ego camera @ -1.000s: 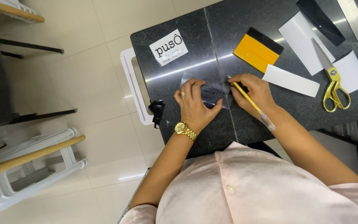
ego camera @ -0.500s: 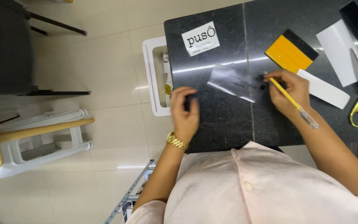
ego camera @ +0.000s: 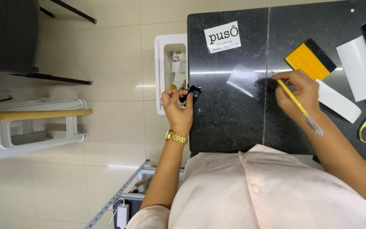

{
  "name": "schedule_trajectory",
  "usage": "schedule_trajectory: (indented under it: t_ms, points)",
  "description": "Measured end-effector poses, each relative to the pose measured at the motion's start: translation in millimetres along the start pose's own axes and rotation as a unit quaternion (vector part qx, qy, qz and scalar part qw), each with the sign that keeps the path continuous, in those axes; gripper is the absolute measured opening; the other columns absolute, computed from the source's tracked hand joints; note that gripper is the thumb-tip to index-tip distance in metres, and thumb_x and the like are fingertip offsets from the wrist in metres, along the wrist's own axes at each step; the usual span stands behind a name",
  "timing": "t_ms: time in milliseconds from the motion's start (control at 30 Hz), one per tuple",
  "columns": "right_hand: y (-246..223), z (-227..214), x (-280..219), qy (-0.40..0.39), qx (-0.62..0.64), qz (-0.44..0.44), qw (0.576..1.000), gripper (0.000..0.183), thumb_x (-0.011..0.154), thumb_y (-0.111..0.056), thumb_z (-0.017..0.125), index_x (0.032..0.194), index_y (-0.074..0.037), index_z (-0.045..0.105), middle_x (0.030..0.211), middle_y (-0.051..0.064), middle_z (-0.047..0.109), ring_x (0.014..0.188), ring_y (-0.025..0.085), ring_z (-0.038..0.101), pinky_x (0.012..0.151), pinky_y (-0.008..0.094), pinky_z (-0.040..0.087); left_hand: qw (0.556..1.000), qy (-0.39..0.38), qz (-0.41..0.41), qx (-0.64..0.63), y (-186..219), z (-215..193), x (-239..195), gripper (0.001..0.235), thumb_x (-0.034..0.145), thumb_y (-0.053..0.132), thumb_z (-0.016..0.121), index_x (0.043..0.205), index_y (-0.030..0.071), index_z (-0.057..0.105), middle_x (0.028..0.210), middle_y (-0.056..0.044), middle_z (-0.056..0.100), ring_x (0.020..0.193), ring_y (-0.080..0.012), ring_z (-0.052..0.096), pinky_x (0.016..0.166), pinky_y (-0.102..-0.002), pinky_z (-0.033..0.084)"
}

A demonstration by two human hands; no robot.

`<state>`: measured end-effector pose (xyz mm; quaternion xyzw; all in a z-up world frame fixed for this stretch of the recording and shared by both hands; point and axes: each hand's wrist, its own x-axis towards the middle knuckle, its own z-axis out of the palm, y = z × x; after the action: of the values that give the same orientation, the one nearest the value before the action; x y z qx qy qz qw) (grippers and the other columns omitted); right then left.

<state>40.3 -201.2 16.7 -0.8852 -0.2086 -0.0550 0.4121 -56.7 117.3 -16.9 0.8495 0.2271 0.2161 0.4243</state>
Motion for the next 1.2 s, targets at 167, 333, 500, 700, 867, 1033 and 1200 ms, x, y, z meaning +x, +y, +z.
schedule_trajectory:
  t_ms: [167,333,500,700,867,1033,1200]
  points:
    - [-54,35,35,-0.059,0.116,-0.027,0.991,0.029,0.08,0.006,0.067,0.102,-0.007,0.079,0.084,0.017,0.072,0.08,0.037,0.068,0.08,0.043,0.054,0.998,0.038,0.039,0.022,9,-4,0,0.019,0.079,0.011,0.083,0.079,0.015,0.064,0.102,0.0,0.047,0.096,-0.0229,0.054,0.09,-0.039,0.043]
    - [-106,82,69,-0.217,0.254,0.001,0.942,0.024,0.088,0.001,0.063,0.106,-0.004,0.078,0.093,0.02,0.079,0.085,0.028,0.071,0.082,0.047,0.056,0.994,0.041,0.054,0.089,19,-14,-5,0.019,0.082,0.024,0.083,0.079,0.017,0.065,0.117,-0.002,0.051,0.111,-0.0284,0.053,0.096,-0.044,0.038]
    - [-80,152,84,-0.261,0.243,-0.024,0.934,0.015,0.087,-0.007,0.071,0.101,-0.005,0.077,0.069,0.011,0.069,0.05,0.017,0.059,0.05,0.031,0.05,0.996,0.042,0.027,0.075,19,-13,-10,0.032,0.079,0.021,0.084,0.106,0.017,0.068,0.119,-0.005,0.051,0.113,-0.0323,0.054,0.094,-0.048,0.042]
    - [-84,162,100,-0.302,0.194,-0.028,0.933,0.016,0.087,-0.012,0.072,0.1,-0.002,0.075,0.069,0.015,0.07,0.046,0.022,0.058,0.046,0.037,0.047,0.996,0.059,0.047,0.057,28,-10,-8,0.016,0.081,0.009,0.08,0.095,0.014,0.073,0.113,-0.006,0.052,0.111,-0.0341,0.056,0.093,-0.047,0.045]
    - [-83,148,102,-0.354,0.154,-0.066,0.92,0.007,0.083,-0.016,0.073,0.086,-0.01,0.075,0.065,0.009,0.07,0.056,0.028,0.067,0.051,0.039,0.053,0.99,0.091,0.073,0.078,15,-1,-14,0.016,0.081,0.015,0.083,0.094,0.018,0.074,0.114,-0.003,0.056,0.11,-0.0298,0.059,0.093,-0.044,0.045]
    - [-89,143,93,-0.28,0.178,-0.084,0.94,0.005,0.086,-0.015,0.073,0.09,-0.012,0.074,0.072,0.009,0.071,0.07,0.029,0.072,0.061,0.037,0.057,0.988,0.093,0.087,0.085,15,-5,-14,0.018,0.08,0.015,0.085,0.094,0.018,0.075,0.113,-0.003,0.058,0.108,-0.0303,0.06,0.092,-0.045,0.047]
    - [-84,146,75,-0.288,0.169,-0.168,0.928,0.01,0.092,-0.018,0.066,0.087,-0.01,0.069,0.08,0.017,0.073,0.082,0.041,0.071,0.076,0.05,0.059,0.984,0.091,0.112,0.106,22,-13,-10,0.02,0.076,0.016,0.087,0.089,0.017,0.072,0.111,-0.009,0.056,0.105,-0.0375,0.06,0.089,-0.049,0.047]
